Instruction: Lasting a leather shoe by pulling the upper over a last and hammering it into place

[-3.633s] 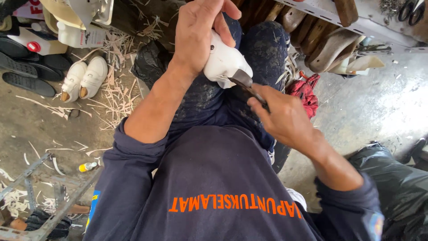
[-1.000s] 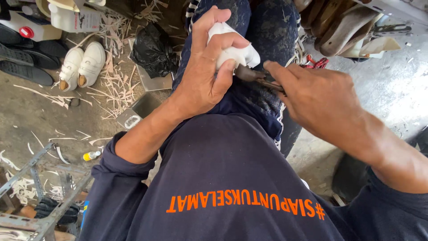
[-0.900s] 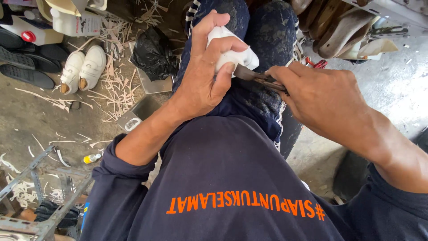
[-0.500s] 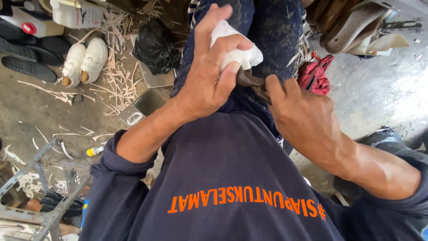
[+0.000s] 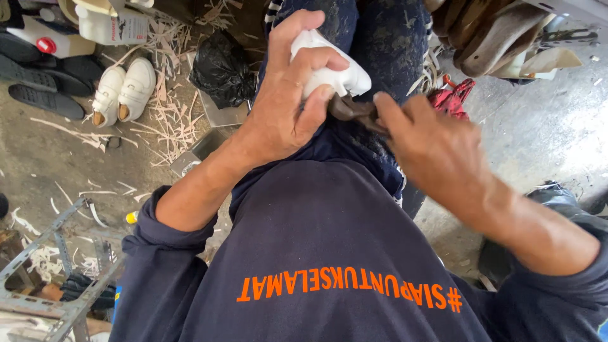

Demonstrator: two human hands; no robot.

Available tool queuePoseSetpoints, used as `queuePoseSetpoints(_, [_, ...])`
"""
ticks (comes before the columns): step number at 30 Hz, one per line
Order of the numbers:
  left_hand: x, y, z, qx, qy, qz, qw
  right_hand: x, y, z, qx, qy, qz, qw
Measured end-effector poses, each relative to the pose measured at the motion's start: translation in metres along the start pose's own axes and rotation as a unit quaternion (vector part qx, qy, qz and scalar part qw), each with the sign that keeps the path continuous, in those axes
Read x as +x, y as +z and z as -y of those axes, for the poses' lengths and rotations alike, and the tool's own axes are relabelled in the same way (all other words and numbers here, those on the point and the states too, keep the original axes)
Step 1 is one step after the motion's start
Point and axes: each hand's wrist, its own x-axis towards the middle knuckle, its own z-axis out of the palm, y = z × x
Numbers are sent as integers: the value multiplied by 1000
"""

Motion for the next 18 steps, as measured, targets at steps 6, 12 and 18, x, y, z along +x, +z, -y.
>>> queuePoseSetpoints(6, [-8,0,-7,-31,-30,12,999,-7,6,25,-13,28,6,999])
queuePoseSetpoints(12, [-1,-8,-8,-26,-31,19,999,6,0,0,54,-1,-18,998])
queuePoseSetpoints(18, [-1,-8,-5,-20,-22,28,999,1,4,6,61,-10,-33,998])
